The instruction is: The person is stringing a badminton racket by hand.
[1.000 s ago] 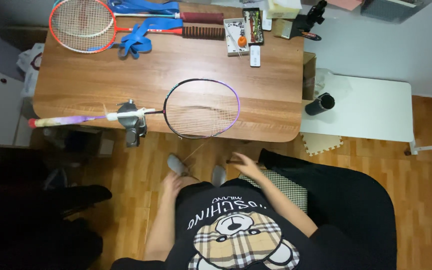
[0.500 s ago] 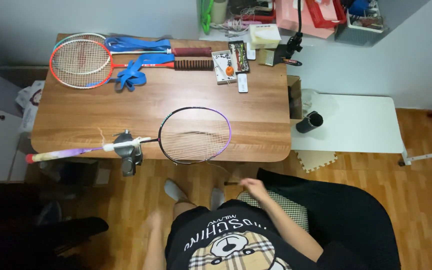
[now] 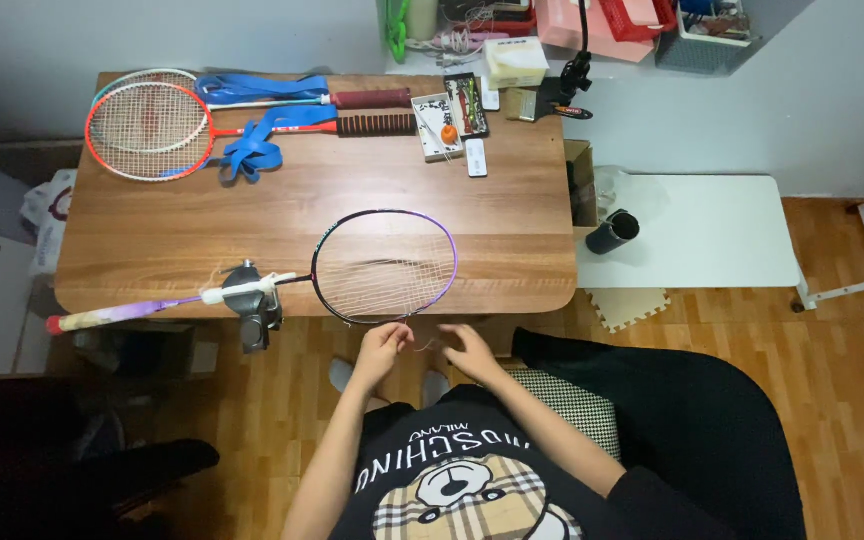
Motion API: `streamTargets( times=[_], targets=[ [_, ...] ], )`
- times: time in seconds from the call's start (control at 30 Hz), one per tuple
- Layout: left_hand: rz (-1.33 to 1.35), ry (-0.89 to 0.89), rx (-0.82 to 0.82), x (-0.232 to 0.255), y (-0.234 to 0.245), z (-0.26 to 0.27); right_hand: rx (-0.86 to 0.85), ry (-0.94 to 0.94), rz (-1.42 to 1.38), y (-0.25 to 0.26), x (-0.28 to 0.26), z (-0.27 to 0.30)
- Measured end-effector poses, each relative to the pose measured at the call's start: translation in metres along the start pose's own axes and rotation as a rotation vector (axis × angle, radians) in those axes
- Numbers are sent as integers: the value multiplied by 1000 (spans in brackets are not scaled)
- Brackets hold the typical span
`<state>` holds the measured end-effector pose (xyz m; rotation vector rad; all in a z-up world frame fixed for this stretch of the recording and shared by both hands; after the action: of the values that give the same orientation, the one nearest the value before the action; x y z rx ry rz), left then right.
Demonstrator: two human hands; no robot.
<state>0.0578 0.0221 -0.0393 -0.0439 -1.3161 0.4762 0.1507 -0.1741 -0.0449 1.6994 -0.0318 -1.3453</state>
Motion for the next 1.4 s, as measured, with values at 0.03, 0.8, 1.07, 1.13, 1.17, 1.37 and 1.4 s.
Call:
streamTargets(
  times=[0.03,0.8,1.07,1.13,1.17,1.37,1.4],
  targets=[
    [-127,11,24,24,-7,6,-16,82,-126,0,-24,-10],
    [205,131,456,33,-1,44,25,-34,-606,45,-139,-35],
    [403,180,455,41,-22,41,-203,-209,-880,-19,-46,-51],
    [427,193,461,36,-21,41,-224,-254,-905,-16,-50,-48],
    [451,204,464,33,-21,40,-243,-297,-928,-16,-52,-47],
    [423,144,449,21,-20,39,-256,-246,-909,-18,-46,-48],
    [420,145,447,23,-20,38,-252,-245,-911,-14,-51,-48]
  ],
)
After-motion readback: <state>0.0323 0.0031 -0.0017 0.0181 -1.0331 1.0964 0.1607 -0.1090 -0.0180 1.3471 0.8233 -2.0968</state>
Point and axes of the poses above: each hand's wrist, its own z-axis away from the middle knuckle, its own y-axis out of the back of the hand, x = y × z, the point moved 6 cm from there along -z, towards the middle knuckle, and after that the axes turned 8 degrees about z, right-handed, at the moved point
